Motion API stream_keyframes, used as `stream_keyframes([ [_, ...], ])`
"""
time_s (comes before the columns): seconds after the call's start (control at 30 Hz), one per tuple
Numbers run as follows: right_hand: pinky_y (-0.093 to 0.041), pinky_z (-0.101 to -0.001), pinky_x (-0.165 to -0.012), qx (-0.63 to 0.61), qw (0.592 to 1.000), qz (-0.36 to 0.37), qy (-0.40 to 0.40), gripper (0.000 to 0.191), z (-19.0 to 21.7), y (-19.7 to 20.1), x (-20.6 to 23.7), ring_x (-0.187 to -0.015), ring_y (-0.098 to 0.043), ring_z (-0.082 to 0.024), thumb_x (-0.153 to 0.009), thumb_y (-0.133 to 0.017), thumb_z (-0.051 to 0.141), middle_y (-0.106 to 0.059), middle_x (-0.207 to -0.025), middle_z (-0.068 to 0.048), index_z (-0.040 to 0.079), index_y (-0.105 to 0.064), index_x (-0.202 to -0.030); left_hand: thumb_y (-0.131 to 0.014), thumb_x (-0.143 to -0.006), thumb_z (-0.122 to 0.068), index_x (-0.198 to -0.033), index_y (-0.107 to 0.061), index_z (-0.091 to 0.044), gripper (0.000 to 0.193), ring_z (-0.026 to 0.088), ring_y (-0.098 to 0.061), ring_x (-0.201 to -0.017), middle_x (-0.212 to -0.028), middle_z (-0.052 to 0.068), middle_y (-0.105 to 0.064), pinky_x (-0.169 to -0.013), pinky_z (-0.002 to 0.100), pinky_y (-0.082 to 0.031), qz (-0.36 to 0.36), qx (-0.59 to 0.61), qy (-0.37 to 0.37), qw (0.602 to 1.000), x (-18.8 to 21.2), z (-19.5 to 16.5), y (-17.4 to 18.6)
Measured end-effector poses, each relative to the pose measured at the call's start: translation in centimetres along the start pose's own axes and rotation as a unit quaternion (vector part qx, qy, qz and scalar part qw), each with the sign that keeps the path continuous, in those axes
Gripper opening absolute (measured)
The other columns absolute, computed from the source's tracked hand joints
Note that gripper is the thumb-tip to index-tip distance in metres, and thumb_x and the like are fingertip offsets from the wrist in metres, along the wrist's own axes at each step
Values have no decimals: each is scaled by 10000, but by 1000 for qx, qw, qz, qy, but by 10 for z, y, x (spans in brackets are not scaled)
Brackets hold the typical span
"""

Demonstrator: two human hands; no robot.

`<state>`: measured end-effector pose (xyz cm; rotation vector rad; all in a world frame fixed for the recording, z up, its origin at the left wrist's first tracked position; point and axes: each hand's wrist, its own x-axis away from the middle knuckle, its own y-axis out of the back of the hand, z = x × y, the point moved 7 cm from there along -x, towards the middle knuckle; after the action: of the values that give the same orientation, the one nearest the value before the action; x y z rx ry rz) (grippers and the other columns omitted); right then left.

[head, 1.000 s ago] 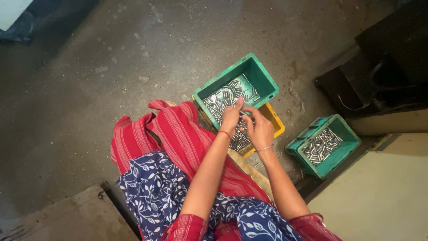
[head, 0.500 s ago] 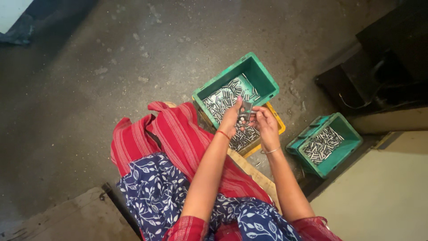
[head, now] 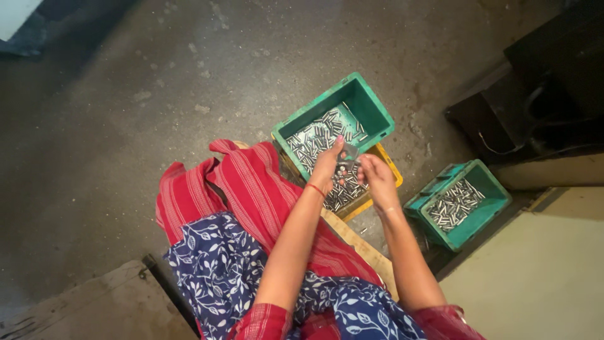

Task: The person walks through a workshop and sits on the floor. They pick up small metal parts from a green crate and handle them one by one, placing them into a yellow crate.

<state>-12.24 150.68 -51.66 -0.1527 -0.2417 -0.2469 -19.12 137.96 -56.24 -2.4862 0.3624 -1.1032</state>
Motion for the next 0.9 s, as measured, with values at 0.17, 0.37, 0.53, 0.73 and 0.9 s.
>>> stream_keyframes([
  [0.17,-508,-312,-771,395,890,-75,214,259,85,-26,47,-850,-642,-179,-879,-738,173,-677,-996,-37,106,-705,-1127,-536,-977,-635,-875,-565,-114,531,125,-522,-486,-679,22,-549,-361,295,-420,-44,105,-30,993,-22,9,19],
  [0.37,-462,-399,-828,438,836,-41,327,259,108,-78,67,-916,-607,-283,-791,-816,128,-670,-967,-73,165,-787,-1046,-520,-1030,-566,-856,-542,-117,482,151,-549,-526,-707,17,-577,-428,291,-441,15,195,4,981,-45,42,15],
  [0.53,-512,-368,-933,352,860,-54,366,138,86,-65,54,-1023,-674,-243,-889,-754,112,-720,-1062,-52,123,-726,-1024,-515,-1038,-529,-872,-552,-141,424,146,-543,-537,-707,4,-575,-407,305,-401,40,201,35,978,-39,39,11],
  [0.73,-551,-289,-891,-170,984,-26,48,272,25,-14,7,-965,-673,-138,-1068,-563,169,-690,-1067,-60,19,-610,-1290,-548,-979,-604,-792,-513,-156,487,121,-476,-440,-613,2,-528,-322,297,-336,38,88,47,994,-7,15,1],
  [0.9,-523,-256,-899,-39,995,-19,93,278,21,5,0,-1007,-651,-110,-977,-686,25,-708,-1121,-59,11,-627,-1248,-600,-960,-580,-796,-576,-136,474,108,-472,-429,-601,-8,-515,-308,286,-317,49,32,34,998,8,2,-9],
])
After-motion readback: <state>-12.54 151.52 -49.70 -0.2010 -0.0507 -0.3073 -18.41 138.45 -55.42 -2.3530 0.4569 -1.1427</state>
